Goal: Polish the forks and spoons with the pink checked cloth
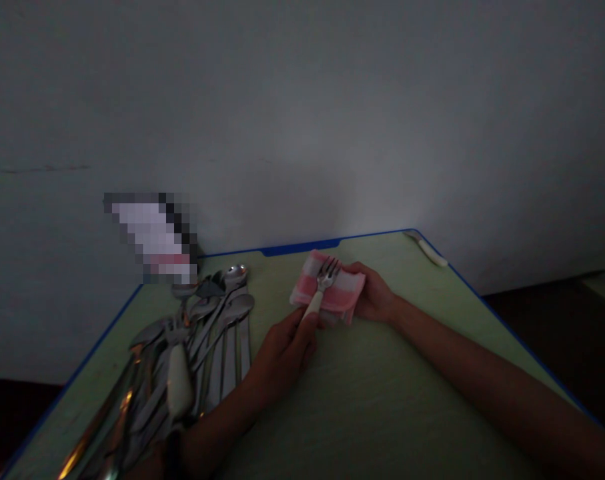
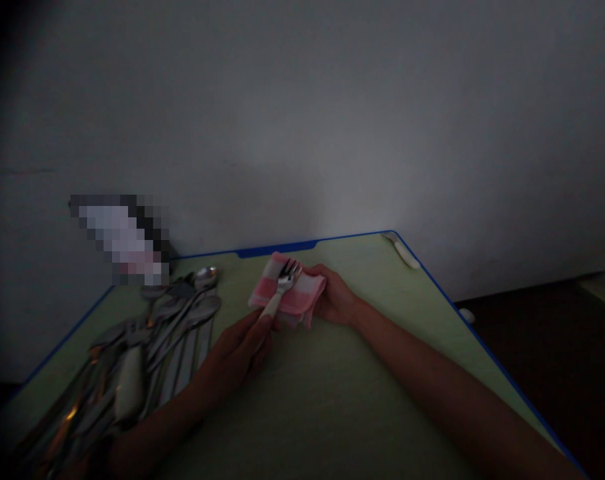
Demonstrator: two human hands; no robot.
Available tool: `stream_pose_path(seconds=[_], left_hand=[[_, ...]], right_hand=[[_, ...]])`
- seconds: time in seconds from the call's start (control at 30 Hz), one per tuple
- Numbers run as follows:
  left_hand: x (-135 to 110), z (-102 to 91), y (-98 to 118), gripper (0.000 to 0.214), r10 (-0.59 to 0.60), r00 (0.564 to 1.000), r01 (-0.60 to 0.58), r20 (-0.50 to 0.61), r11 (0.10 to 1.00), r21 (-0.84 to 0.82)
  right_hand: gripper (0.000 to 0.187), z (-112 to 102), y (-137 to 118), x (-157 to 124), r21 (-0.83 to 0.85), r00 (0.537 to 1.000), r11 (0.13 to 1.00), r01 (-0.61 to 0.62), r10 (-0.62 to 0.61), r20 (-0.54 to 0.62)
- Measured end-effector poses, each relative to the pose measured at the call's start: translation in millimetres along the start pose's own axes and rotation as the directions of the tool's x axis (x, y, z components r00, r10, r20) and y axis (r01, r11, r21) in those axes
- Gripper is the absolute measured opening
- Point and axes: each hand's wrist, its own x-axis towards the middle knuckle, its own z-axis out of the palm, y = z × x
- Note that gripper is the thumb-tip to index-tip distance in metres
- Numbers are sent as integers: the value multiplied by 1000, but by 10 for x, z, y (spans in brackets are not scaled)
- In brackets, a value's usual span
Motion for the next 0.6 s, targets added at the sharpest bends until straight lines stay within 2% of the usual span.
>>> stream_pose_path(seconds=[0.27, 0.5, 0.6], left_hand=[[9, 5, -41, 35, -1, 1000, 1, 22, 1000, -22], [-7, 6, -32, 34, 8, 1000, -8, 22, 1000, 10], [-18, 8, -18, 34, 14, 1000, -14, 17, 1000, 6]], right_hand=[[31, 39, -38, 3, 81, 989, 988, 134, -129, -68], [28, 25, -8, 16, 0, 993, 997, 75, -74, -95], [25, 18, -3, 22, -5, 996, 999, 53, -53, -71]])
